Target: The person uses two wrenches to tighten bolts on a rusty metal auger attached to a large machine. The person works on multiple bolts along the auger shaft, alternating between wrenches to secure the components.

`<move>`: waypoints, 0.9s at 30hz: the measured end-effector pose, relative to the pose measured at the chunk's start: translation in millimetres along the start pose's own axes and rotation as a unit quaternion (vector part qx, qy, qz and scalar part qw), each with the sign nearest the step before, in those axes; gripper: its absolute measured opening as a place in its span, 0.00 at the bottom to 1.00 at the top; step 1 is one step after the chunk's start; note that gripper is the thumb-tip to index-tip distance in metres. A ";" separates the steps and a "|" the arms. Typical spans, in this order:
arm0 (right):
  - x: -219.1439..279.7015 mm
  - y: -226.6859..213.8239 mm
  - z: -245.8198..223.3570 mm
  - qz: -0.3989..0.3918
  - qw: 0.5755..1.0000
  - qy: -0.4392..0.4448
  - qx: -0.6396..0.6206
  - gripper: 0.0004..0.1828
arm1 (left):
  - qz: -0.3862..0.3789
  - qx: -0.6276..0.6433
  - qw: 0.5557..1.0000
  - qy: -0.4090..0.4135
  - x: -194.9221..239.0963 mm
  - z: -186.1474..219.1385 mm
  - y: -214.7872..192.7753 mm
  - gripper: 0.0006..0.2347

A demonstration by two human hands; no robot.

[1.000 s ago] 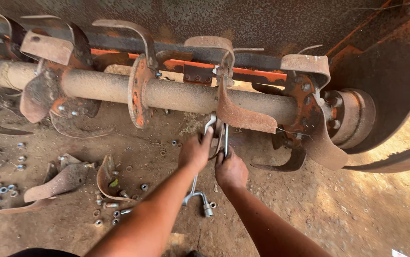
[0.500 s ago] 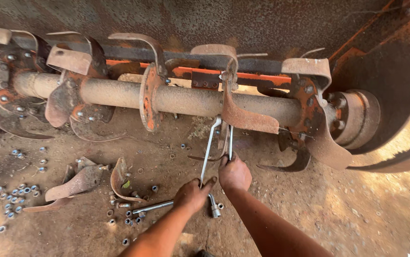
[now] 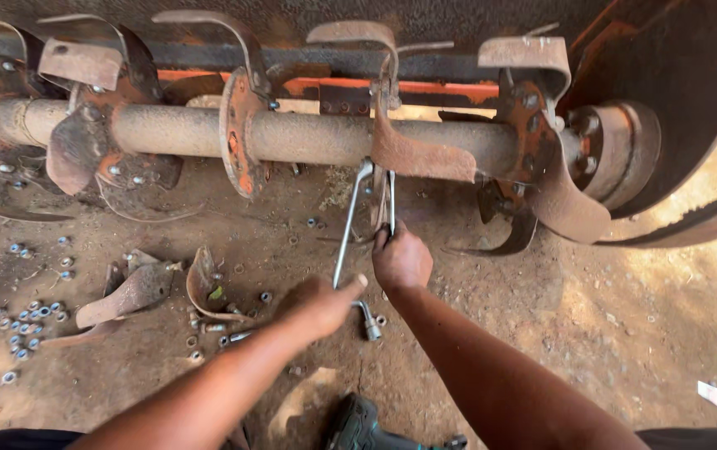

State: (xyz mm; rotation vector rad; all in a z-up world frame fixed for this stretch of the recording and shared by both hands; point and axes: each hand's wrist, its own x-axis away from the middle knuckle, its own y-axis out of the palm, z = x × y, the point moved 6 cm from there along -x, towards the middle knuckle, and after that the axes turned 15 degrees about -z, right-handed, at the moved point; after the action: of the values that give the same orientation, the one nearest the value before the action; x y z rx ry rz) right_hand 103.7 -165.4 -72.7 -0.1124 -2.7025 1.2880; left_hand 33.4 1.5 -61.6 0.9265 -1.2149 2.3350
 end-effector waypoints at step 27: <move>-2.0 5.1 2.2 -0.075 0.995 0.061 0.000 0.18 | -0.106 0.444 0.858 0.234 -160.9 75.2 -74.1 0.09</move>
State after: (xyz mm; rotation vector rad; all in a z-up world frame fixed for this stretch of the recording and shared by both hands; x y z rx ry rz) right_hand 105.4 -164.1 -78.3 0.0114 -2.5547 1.1972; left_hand 221.4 -19.1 -97.0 0.5924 0.2066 2.6814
